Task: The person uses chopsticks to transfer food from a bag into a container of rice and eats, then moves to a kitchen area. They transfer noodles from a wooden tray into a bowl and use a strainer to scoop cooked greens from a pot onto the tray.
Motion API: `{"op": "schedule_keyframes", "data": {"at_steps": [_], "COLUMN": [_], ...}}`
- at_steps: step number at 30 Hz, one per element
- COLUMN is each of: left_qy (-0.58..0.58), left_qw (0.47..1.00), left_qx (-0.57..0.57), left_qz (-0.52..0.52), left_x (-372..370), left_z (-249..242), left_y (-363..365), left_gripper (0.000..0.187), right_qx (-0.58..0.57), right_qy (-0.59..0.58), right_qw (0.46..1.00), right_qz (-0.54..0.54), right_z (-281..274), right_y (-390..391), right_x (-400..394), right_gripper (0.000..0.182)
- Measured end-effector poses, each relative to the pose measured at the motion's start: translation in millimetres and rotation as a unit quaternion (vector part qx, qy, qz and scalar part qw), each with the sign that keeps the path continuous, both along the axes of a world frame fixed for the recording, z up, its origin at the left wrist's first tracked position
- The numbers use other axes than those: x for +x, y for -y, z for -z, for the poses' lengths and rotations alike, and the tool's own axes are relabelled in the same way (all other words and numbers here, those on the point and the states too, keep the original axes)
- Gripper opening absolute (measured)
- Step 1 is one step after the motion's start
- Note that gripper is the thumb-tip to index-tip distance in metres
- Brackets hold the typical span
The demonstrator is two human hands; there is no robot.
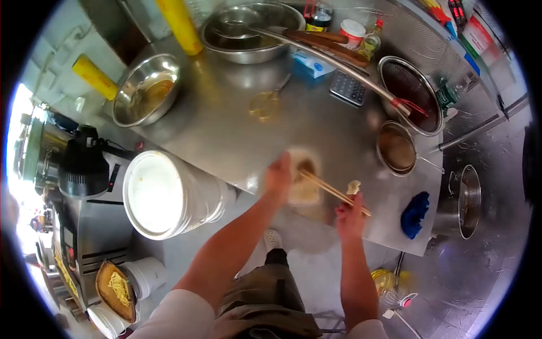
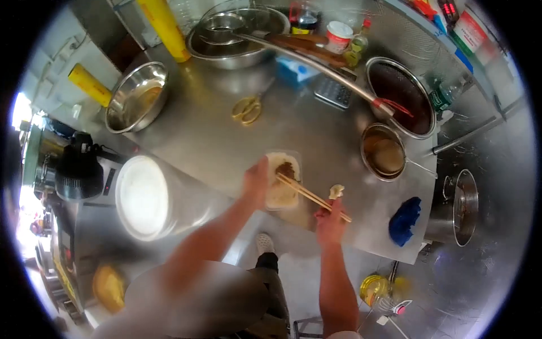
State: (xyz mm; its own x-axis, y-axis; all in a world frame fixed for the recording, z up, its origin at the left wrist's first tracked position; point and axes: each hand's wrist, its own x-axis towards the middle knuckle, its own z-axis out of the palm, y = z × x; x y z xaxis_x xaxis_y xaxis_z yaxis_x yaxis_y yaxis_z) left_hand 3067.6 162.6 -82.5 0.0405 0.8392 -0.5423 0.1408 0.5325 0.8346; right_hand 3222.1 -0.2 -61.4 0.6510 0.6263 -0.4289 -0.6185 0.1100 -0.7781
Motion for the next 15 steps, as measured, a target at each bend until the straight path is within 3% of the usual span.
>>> {"op": "schedule_keyframes", "data": {"at_steps": [3,6,10,12,13,15], "left_qy": [-0.175,-0.198,0.007,0.049,0.045,0.024], "left_qw": [0.968,0.973,0.987,0.985,0.987,0.984], "left_qx": [0.178,0.118,0.141,0.108,0.057,0.006], "left_qz": [0.027,0.002,-0.08,-0.126,-0.144,-0.175], "left_x": [-4,-19,-78,-120,-141,-190], "left_z": [-10,-30,-9,-10,-34,-25], "left_y": [-8,-7,25,57,73,107], "left_gripper": [0.061,0.059,0.047,0.04,0.037,0.034], "right_qx": [0.018,0.019,-0.061,-0.073,-0.095,-0.13], "right_qy": [0.031,0.033,0.065,0.128,0.192,0.316], "right_qw": [0.999,0.999,0.994,0.986,0.976,0.94], "right_qz": [-0.017,0.014,0.064,0.077,0.045,-0.016], "right_z": [15,7,-16,-25,-26,-27], "right_y": [-8,-20,-32,-28,-26,-29], "right_x": [0,-11,-9,3,3,1], "right_gripper": [0.028,0.028,0.033,0.035,0.036,0.036]}}
